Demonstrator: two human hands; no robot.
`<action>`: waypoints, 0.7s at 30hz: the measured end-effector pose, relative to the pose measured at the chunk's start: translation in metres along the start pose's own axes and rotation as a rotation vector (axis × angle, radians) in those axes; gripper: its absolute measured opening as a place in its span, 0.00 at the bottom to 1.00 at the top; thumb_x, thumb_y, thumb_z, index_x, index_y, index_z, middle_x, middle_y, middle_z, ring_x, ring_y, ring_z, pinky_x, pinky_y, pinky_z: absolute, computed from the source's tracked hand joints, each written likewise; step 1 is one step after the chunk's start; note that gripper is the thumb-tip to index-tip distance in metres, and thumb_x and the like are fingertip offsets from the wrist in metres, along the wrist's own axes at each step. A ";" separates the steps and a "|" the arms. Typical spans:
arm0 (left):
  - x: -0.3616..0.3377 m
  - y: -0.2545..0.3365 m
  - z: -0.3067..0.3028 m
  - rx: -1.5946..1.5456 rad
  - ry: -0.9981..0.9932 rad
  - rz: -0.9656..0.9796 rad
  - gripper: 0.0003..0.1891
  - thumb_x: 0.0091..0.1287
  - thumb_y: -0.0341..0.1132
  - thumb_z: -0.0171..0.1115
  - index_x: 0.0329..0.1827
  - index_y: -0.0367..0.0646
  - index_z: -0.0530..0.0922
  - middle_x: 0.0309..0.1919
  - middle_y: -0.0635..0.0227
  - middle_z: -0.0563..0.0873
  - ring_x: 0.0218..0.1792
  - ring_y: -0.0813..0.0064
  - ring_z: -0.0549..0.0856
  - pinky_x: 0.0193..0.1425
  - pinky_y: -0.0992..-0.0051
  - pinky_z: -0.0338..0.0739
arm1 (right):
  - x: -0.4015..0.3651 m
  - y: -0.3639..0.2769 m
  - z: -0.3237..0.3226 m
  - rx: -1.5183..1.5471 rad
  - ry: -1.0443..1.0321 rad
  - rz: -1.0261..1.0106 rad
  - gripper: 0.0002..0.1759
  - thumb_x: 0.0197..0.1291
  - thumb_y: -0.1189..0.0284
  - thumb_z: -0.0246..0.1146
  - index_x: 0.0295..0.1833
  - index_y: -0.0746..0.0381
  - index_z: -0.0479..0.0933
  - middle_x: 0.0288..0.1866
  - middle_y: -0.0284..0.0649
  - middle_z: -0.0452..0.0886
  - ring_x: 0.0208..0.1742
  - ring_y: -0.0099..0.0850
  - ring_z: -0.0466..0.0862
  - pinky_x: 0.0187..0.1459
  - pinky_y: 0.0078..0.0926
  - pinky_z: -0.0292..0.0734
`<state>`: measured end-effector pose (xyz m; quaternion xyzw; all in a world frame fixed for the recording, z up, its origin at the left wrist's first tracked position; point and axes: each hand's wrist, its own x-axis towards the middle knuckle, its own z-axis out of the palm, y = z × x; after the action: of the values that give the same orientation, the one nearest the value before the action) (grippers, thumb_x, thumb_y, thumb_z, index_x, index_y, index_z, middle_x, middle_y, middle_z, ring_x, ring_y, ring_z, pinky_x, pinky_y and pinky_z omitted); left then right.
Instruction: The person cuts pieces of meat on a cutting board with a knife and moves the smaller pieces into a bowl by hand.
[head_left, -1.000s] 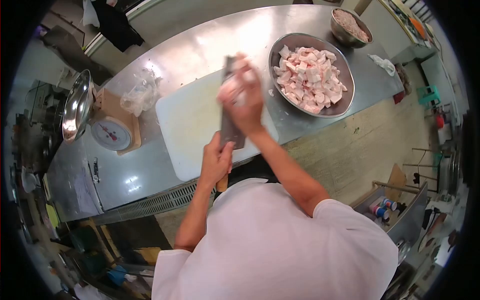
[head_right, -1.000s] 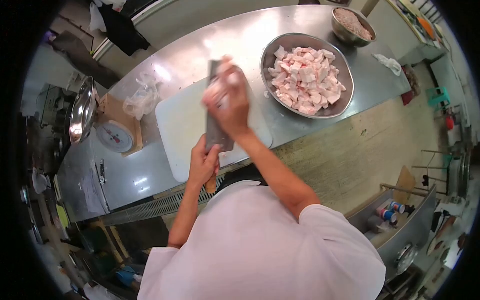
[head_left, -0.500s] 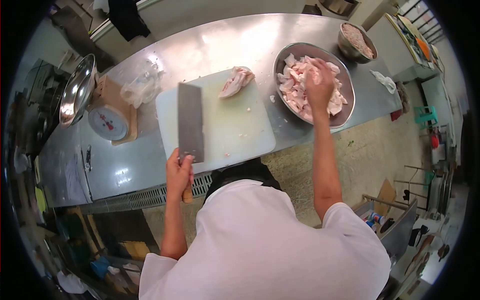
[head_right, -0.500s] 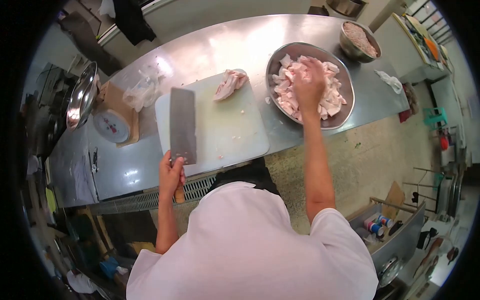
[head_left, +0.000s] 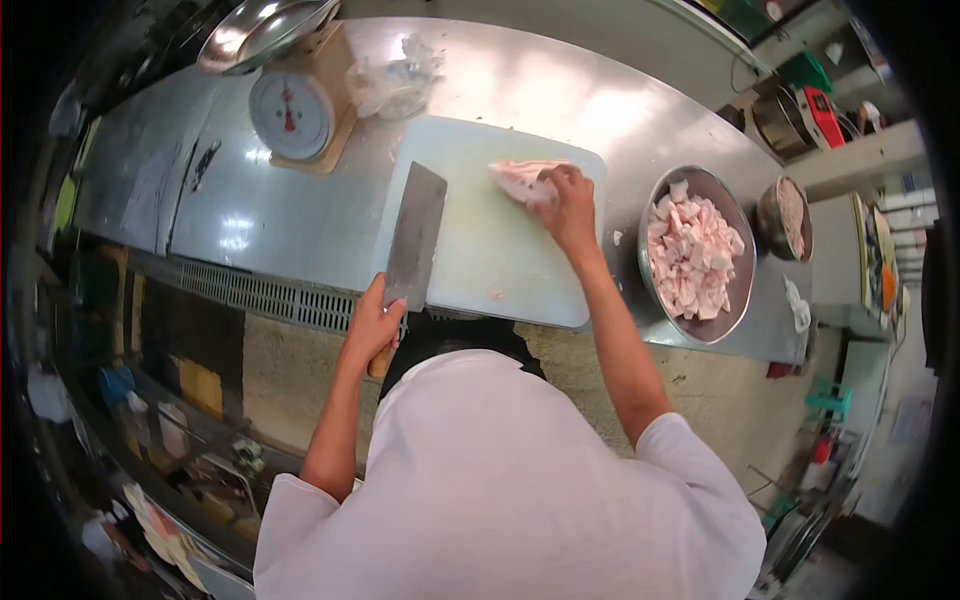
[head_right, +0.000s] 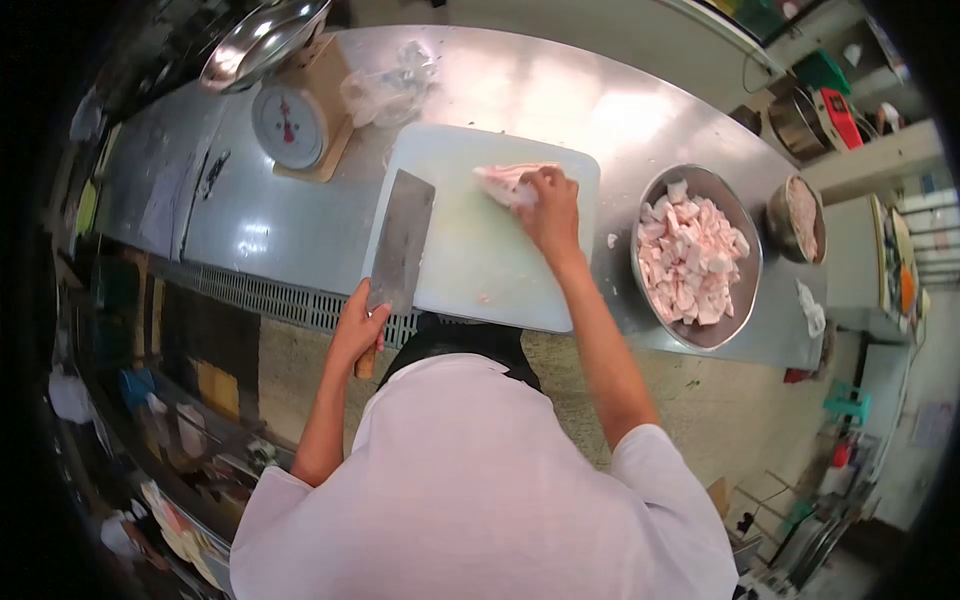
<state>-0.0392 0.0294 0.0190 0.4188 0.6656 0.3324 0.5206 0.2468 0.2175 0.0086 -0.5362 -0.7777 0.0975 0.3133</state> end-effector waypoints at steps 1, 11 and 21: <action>-0.001 0.001 0.001 0.061 0.023 -0.008 0.13 0.70 0.30 0.57 0.53 0.35 0.68 0.21 0.63 0.79 0.13 0.76 0.77 0.15 0.72 0.72 | -0.011 -0.009 0.002 0.079 0.021 -0.054 0.27 0.37 0.76 0.77 0.49 0.56 0.80 0.51 0.42 0.78 0.54 0.47 0.78 0.53 0.42 0.78; 0.011 0.013 0.001 0.372 0.057 0.095 0.11 0.71 0.30 0.53 0.50 0.33 0.66 0.23 0.45 0.82 0.19 0.48 0.83 0.26 0.55 0.76 | 0.017 0.012 0.011 0.476 -0.596 0.294 0.38 0.38 0.75 0.77 0.60 0.56 0.72 0.46 0.38 0.80 0.46 0.38 0.82 0.52 0.34 0.79; 0.009 0.025 0.005 0.353 0.066 -0.019 0.13 0.71 0.29 0.54 0.52 0.32 0.66 0.23 0.46 0.83 0.16 0.53 0.82 0.22 0.58 0.76 | 0.002 -0.022 0.000 0.382 -0.104 -0.065 0.22 0.34 0.78 0.73 0.40 0.62 0.76 0.42 0.38 0.78 0.46 0.32 0.79 0.49 0.29 0.75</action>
<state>-0.0297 0.0486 0.0362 0.4864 0.7343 0.2188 0.4199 0.2297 0.2100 0.0199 -0.4359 -0.7771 0.2605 0.3718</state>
